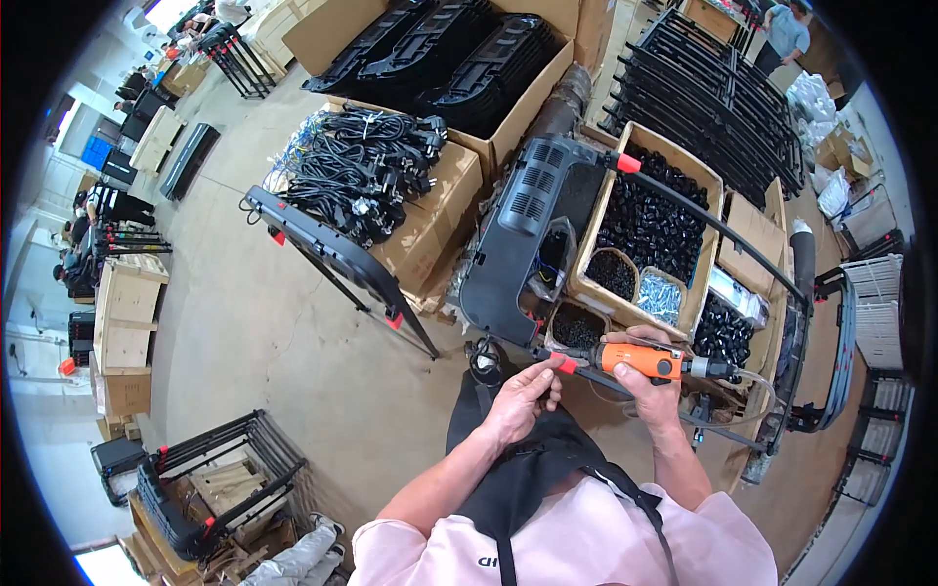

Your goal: Assembling plastic housing and internal components for fitness equipment using a pneumatic screwdriver.

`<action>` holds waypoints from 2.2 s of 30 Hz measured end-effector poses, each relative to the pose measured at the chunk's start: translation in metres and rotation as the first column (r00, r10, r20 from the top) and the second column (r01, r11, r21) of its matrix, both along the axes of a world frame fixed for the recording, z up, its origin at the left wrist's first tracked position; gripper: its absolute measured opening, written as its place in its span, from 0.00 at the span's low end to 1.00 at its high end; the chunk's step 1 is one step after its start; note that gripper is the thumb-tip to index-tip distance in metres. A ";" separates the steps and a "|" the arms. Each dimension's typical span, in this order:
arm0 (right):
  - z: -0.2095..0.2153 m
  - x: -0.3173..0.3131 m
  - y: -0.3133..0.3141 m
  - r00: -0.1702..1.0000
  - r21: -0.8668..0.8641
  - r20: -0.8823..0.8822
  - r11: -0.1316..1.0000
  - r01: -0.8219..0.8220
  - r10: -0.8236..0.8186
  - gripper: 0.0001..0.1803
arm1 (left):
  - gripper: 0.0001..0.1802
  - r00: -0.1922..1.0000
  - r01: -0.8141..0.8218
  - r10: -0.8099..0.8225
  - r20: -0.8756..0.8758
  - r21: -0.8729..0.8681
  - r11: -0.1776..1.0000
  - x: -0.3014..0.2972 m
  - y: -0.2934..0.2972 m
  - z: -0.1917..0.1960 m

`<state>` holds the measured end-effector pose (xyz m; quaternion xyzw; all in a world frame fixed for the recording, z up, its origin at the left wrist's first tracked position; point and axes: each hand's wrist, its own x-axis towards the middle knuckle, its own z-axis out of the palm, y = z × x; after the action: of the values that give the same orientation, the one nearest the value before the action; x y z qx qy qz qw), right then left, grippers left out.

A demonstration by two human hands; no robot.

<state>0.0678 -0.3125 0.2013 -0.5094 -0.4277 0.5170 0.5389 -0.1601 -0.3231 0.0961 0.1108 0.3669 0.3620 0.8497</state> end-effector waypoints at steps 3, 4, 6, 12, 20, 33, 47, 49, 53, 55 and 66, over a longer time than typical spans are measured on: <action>-0.009 0.002 -0.011 1.000 -0.013 -0.009 1.000 -0.022 0.022 0.30 | 0.15 0.999 -0.007 0.007 -0.036 -0.020 1.000 -0.001 -0.014 -0.007; -0.010 0.002 -0.013 0.999 -0.010 -0.010 0.999 -0.036 0.036 0.30 | 0.12 0.996 -0.017 0.016 -0.088 -0.014 1.000 0.000 -0.017 -0.009; -0.015 0.001 -0.018 0.998 -0.006 -0.023 0.999 -0.054 0.054 0.29 | 0.11 0.997 -0.044 0.040 -0.071 -0.056 0.997 0.005 -0.015 0.007; -0.014 -0.008 -0.021 0.993 -0.003 0.032 0.993 -0.115 0.115 0.29 | 0.14 0.993 -0.090 0.100 0.054 -0.167 0.982 -0.005 -0.016 -0.010; -0.019 -0.032 -0.016 0.979 -0.019 0.092 0.984 -0.179 0.180 0.29 | 0.14 0.967 -0.196 0.239 0.087 -0.341 0.919 -0.020 0.002 -0.024; -0.024 -0.061 -0.015 0.987 0.022 0.104 0.992 -0.125 0.122 0.28 | 0.14 0.970 -0.078 0.160 0.184 -0.384 0.920 -0.030 0.019 -0.028; -0.011 -0.071 -0.003 0.969 0.011 0.240 0.998 -0.062 0.058 0.28 | 0.16 0.992 0.121 -0.124 0.004 -0.245 0.962 -0.059 0.020 -0.010; -0.010 -0.069 0.000 0.982 -0.028 0.181 0.999 -0.045 0.050 0.28 | 0.13 0.962 0.222 -0.226 -0.155 -0.041 0.974 -0.076 0.028 -0.014; -0.007 -0.067 0.008 0.970 -0.010 0.229 0.997 -0.077 0.078 0.28 | 0.16 0.857 0.297 -0.101 -0.505 0.325 0.898 -0.079 0.077 -0.021; -0.004 -0.069 0.008 0.970 -0.026 0.235 0.998 -0.064 0.069 0.28 | 0.17 0.717 0.482 -0.056 -0.695 0.436 0.760 -0.070 0.103 -0.003; -0.003 -0.080 0.020 0.912 -0.061 0.371 0.985 -0.162 0.173 0.26 | 0.16 0.178 0.945 0.200 -0.963 0.224 0.240 -0.061 0.131 -0.005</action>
<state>-0.0122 -0.2925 0.1984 -0.5677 -0.5573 0.4606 0.3936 -0.2208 -0.1921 0.0912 0.8251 0.4487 0.0538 0.3391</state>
